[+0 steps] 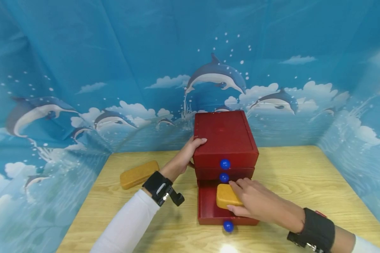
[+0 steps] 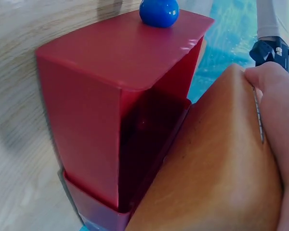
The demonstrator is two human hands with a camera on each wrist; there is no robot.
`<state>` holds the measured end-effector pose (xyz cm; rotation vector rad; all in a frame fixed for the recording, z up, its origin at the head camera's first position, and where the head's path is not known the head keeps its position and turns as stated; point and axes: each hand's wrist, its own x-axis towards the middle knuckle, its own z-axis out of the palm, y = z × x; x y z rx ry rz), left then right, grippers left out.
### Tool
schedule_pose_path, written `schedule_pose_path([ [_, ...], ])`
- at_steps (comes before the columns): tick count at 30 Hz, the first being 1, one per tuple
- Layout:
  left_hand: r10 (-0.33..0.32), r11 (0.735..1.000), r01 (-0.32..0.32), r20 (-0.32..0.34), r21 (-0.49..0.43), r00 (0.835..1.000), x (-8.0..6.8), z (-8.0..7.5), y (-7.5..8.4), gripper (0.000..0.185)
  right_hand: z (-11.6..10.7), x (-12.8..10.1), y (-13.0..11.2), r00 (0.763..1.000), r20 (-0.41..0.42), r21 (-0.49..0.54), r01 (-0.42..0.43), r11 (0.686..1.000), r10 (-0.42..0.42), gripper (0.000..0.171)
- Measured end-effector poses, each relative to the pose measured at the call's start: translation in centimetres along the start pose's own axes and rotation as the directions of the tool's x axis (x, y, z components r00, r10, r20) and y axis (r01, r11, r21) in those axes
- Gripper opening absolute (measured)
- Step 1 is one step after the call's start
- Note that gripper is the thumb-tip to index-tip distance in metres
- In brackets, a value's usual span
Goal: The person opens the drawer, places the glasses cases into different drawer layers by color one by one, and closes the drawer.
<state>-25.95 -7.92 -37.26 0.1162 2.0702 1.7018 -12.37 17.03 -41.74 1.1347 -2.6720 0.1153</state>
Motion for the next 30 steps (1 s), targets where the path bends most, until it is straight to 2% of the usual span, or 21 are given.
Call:
schedule_pose_path([
  [8,0.002,1.0,-0.002,-0.008,0.004,1.0,-0.1,0.1,0.0,0.079,1.2,1.2,-0.3,0.997,0.065,0.032,0.03,0.999,-0.033,0.067],
  [15,0.001,1.0,-0.001,-0.008,0.007,1.0,-0.2,0.0,0.0,0.078,1.8,2.3,-0.6,0.986,0.162,0.081,0.018,0.997,-0.031,0.064],
  [22,0.014,1.0,-0.014,-0.004,0.006,1.0,-0.2,-0.1,0.0,0.078,2.3,3.5,-0.8,0.966,0.257,0.133,0.0,0.991,-0.034,0.039],
  [25,0.017,1.0,-0.017,-0.003,0.01,1.0,-0.2,-0.1,0.0,0.076,2.5,4.0,-0.8,0.958,0.282,0.139,0.018,0.99,-0.057,0.041],
  [30,0.02,1.0,-0.02,0.006,0.004,1.0,-0.1,0.0,0.0,0.073,2.9,4.4,-1.0,0.943,0.326,0.11,0.032,0.993,-0.066,0.056],
])
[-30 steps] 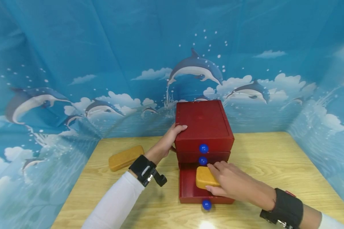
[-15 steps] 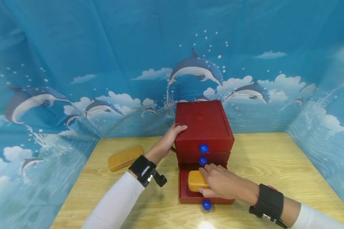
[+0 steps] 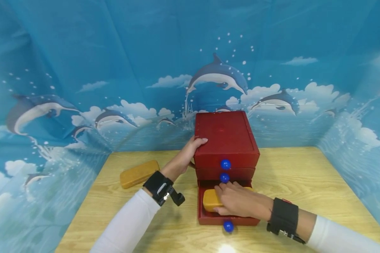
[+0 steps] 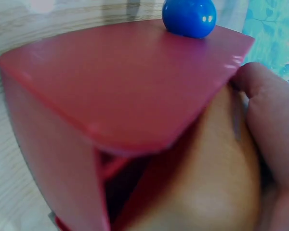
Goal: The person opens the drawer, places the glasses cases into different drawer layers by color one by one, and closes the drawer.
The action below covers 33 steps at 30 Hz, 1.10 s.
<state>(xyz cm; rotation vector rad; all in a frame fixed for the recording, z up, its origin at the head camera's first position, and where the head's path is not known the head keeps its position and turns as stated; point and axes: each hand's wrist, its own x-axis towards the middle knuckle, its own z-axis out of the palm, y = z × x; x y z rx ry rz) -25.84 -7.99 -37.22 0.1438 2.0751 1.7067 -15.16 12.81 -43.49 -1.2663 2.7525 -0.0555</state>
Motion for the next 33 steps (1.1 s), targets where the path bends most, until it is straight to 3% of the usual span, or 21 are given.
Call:
schedule_pose_path([
  [8,-0.013,1.0,0.013,-0.005,0.004,1.0,0.1,0.0,0.0,0.079,0.3,0.5,0.0,0.999,0.032,-0.045,-0.034,0.998,0.035,0.064],
  [18,-0.015,1.0,0.015,-0.012,0.001,1.0,0.1,0.1,0.0,0.077,0.1,1.4,-0.3,0.981,0.141,0.069,-0.144,0.987,0.133,0.068],
  [27,-0.011,1.0,0.011,-0.008,0.005,1.0,0.0,0.2,0.0,0.077,1.0,1.9,-0.2,0.982,0.097,0.053,-0.168,0.984,0.162,0.063],
  [33,-0.013,1.0,0.013,-0.013,0.005,1.0,0.1,0.1,-0.1,0.078,1.6,2.2,-0.1,0.989,0.021,0.03,-0.146,0.989,0.145,0.046],
])
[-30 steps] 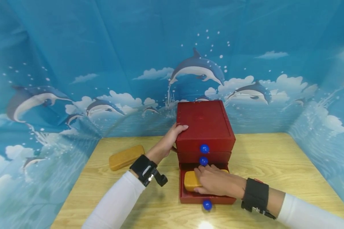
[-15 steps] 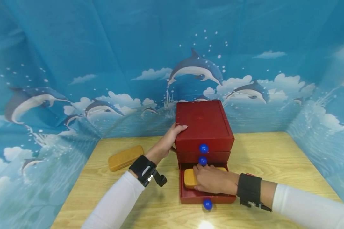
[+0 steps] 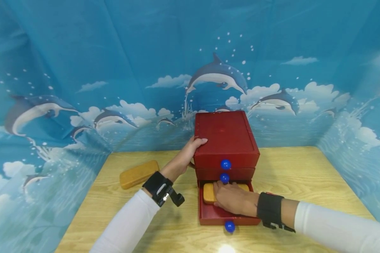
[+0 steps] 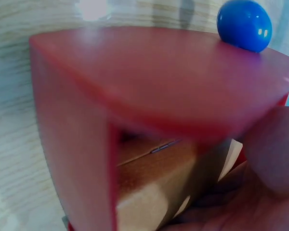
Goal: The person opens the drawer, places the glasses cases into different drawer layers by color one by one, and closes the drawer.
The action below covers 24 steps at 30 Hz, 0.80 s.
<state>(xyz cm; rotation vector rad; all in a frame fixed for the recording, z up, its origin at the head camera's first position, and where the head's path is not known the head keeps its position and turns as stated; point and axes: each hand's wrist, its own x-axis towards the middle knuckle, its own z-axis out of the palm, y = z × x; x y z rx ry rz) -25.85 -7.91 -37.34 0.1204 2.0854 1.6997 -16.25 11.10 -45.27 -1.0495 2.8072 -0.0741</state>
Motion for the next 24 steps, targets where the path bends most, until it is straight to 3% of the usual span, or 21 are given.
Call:
schedule_pose_path([
  [7,0.003,1.0,-0.003,-0.001,0.005,1.0,-0.2,0.1,-0.1,0.076,0.2,0.4,-0.3,0.996,0.038,0.095,-0.079,0.992,0.076,0.032],
  [12,0.004,1.0,-0.003,-0.007,0.003,1.0,-0.2,0.2,-0.2,0.078,0.1,0.8,-0.6,0.99,0.07,0.063,-0.127,0.99,0.123,0.022],
  [18,0.011,1.0,-0.011,-0.007,0.008,1.0,-0.1,0.1,-0.2,0.079,0.0,1.2,-0.9,0.978,0.121,0.056,-0.179,0.982,0.171,0.031],
  [24,0.017,1.0,-0.017,-0.004,0.013,1.0,-0.1,0.0,-0.1,0.077,0.0,1.3,-1.1,0.975,0.117,0.033,-0.192,0.981,0.187,0.031],
])
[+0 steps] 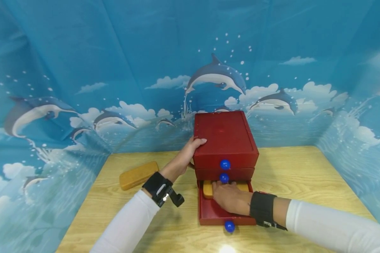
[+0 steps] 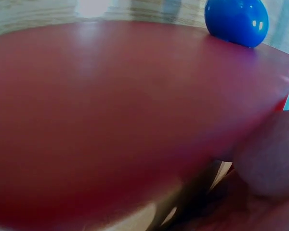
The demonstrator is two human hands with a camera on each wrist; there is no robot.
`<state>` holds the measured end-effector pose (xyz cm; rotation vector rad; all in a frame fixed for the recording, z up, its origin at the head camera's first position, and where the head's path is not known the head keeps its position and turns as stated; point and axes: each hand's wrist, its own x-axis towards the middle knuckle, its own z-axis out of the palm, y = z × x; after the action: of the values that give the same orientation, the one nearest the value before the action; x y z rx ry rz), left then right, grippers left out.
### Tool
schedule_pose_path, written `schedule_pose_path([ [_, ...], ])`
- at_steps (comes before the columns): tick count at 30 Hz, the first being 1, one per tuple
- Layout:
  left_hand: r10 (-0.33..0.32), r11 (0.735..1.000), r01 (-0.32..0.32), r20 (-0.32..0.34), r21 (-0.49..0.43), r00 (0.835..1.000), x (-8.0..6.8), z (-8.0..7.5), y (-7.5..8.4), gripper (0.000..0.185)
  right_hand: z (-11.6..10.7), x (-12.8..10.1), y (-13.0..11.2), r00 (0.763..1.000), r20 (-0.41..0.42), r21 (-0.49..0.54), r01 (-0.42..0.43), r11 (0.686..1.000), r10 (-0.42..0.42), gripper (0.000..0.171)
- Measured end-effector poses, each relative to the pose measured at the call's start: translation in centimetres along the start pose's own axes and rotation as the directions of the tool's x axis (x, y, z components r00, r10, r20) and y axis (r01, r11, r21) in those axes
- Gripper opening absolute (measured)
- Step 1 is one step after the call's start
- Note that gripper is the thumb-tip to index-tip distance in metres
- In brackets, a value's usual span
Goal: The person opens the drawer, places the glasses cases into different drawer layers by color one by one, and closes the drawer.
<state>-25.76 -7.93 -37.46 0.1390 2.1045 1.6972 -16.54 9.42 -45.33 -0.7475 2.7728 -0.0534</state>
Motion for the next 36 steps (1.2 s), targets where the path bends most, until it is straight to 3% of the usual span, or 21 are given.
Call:
schedule_pose_path([
  [10,-0.012,1.0,0.012,0.007,-0.008,1.0,0.1,0.0,0.0,0.077,-1.1,-0.8,0.3,0.992,0.113,0.139,-0.067,0.988,0.051,0.05],
  [16,-0.014,1.0,0.014,-0.002,-0.003,1.0,0.0,0.0,0.0,0.077,-1.6,-2.1,0.2,0.998,0.057,0.084,-0.033,0.996,0.028,0.052],
  [22,-0.01,1.0,0.01,0.007,-0.008,1.0,-0.1,0.0,0.1,0.076,-3.0,-4.0,0.1,0.998,0.066,0.077,-0.012,0.997,0.007,0.055],
  [26,-0.012,1.0,0.012,0.006,-0.004,1.0,-0.1,0.0,0.3,0.078,-4.7,-5.4,-0.2,0.991,-0.066,-0.011,0.115,0.993,-0.116,0.045],
  [30,-0.006,1.0,0.006,0.009,-0.008,1.0,0.0,-0.1,0.3,0.079,-6.4,-6.5,-0.3,0.95,-0.209,-0.085,0.218,0.972,-0.231,0.032],
  [32,-0.009,1.0,0.009,0.012,-0.009,1.0,0.0,-0.1,0.3,0.078,-7.0,-6.9,-0.3,0.915,-0.29,-0.11,0.26,0.959,-0.281,0.026],
  [34,-0.013,1.0,0.013,0.012,-0.011,1.0,-0.1,0.0,0.3,0.078,-7.6,-7.2,0.0,0.857,-0.394,-0.131,0.306,0.943,-0.332,0.021],
  [36,-0.019,1.0,0.019,0.01,-0.008,1.0,-0.1,0.0,0.3,0.077,-8.1,-7.5,0.4,0.767,-0.522,-0.16,0.342,0.926,-0.373,0.019],
])
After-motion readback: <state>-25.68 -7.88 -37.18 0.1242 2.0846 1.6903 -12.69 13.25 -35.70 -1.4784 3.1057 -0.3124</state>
